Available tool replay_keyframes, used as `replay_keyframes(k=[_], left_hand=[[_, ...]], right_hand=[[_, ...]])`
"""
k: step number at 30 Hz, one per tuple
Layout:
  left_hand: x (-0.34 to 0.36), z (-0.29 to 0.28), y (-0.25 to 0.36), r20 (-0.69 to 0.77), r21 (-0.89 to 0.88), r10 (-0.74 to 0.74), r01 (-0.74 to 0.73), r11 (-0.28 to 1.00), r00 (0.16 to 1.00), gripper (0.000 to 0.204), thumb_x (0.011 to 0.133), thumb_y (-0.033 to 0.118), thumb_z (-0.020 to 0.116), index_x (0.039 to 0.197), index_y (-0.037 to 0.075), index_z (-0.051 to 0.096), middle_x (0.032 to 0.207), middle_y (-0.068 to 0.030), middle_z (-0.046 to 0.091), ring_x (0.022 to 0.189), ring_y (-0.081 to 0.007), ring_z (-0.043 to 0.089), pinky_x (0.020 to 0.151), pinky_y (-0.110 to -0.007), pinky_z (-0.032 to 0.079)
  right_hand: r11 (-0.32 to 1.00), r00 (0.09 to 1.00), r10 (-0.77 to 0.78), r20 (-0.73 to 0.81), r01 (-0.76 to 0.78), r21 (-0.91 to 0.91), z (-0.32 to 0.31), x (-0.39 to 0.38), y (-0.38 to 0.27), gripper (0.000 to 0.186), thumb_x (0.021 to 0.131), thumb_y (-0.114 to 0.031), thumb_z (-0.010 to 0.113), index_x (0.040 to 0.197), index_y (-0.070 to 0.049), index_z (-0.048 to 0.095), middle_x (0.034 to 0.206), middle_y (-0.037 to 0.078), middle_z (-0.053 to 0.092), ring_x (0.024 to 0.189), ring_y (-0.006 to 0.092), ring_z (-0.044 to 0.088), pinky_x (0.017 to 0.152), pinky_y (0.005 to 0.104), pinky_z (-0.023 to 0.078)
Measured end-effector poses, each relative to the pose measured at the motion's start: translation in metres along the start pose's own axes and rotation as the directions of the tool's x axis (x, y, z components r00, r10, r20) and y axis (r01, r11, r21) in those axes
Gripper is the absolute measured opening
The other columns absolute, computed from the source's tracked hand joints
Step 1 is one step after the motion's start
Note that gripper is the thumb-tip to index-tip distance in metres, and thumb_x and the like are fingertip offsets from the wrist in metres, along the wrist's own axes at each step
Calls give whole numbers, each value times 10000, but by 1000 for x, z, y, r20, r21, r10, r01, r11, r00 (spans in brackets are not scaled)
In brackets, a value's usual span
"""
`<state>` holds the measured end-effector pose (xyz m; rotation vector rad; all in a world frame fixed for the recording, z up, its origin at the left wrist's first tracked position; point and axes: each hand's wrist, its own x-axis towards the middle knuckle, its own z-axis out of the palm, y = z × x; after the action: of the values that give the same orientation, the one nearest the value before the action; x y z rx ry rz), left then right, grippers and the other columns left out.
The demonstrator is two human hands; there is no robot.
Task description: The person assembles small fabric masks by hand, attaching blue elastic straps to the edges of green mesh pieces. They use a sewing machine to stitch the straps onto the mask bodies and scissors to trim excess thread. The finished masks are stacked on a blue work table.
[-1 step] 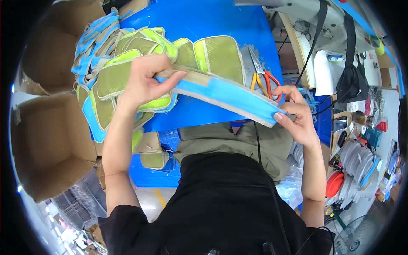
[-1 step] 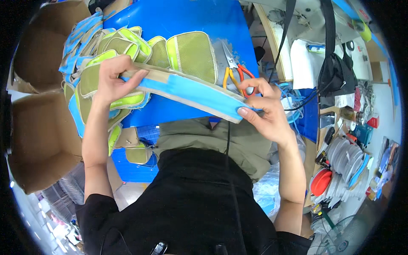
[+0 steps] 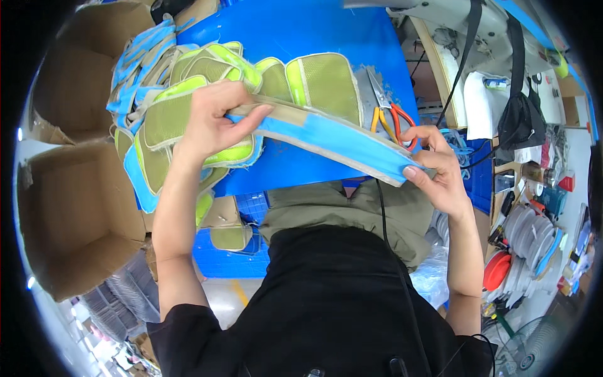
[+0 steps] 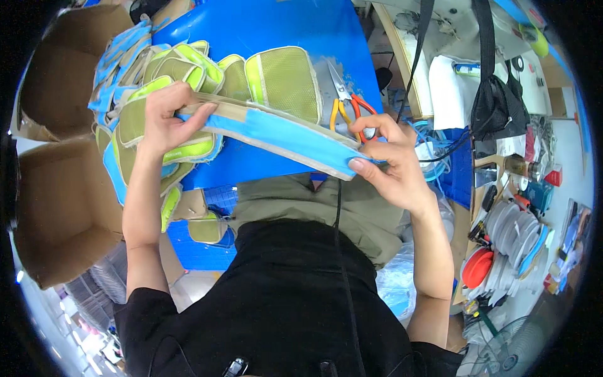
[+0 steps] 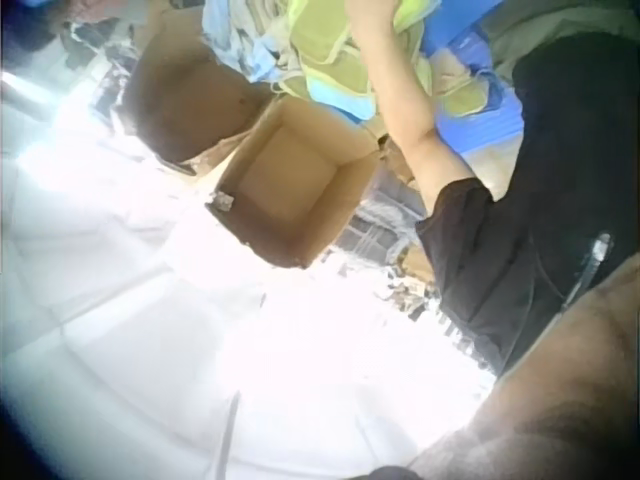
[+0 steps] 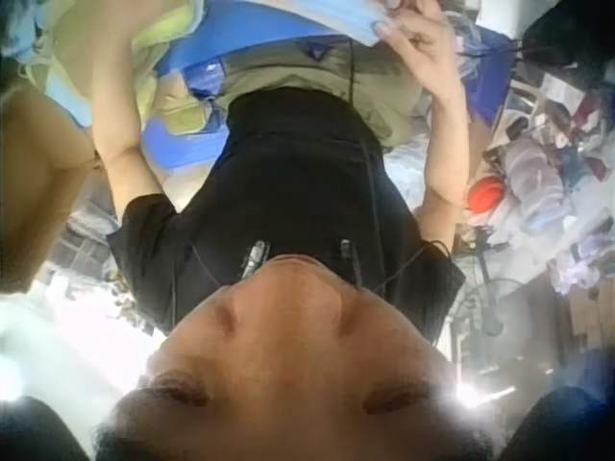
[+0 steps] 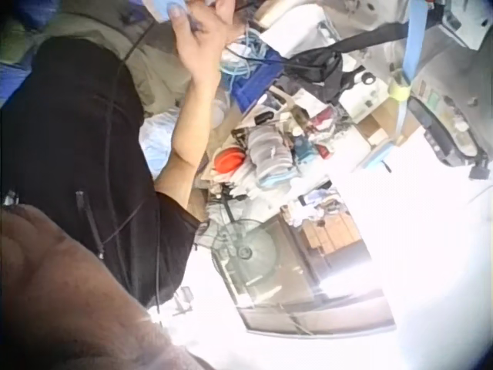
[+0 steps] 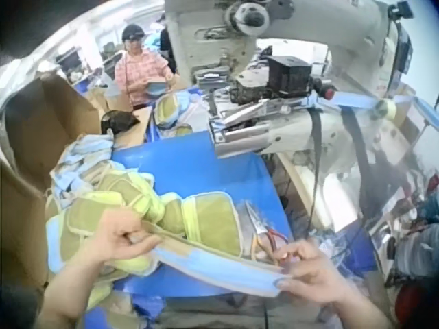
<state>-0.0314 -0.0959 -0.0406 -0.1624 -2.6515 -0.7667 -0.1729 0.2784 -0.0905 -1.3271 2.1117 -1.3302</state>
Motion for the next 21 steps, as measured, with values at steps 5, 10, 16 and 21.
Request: replay_keyframes(k=[5,10,16,21], left_hand=[[-17,37,-9,-360,240,-62,157,958,931,185,796,58,822,816,40,639,865,-94,661,813,-219,648,739,-305,505],[-98,101,61,183,-562,-539,537,629,822,177,911,187,755,1016,50,712,1075,-117,697,1060,-231,645,977,-374,478],[-62,131,100,315,-947,-738,251,-202,596,347,1042,309,616,1224,16,653,1240,-112,671,1061,-172,644,923,-380,523],[-49,121,100,-80,-916,-791,268,298,607,208,996,162,694,1088,-24,707,1037,-104,745,884,-129,682,818,-296,544]], right_hand=[[987,992,75,-105,-59,149,46,9,0,136,855,-159,793,872,-39,730,1052,84,626,947,248,608,781,344,477],[966,985,87,-149,-47,253,93,19,-8,157,841,-178,811,871,-44,734,994,95,620,898,246,607,744,337,480],[953,983,117,-140,-72,295,100,27,-23,171,829,-184,829,875,-44,742,857,73,581,818,230,590,691,335,456],[923,956,178,-232,-81,375,99,30,-36,158,827,-159,834,902,-42,757,850,75,610,779,198,588,679,309,455]])
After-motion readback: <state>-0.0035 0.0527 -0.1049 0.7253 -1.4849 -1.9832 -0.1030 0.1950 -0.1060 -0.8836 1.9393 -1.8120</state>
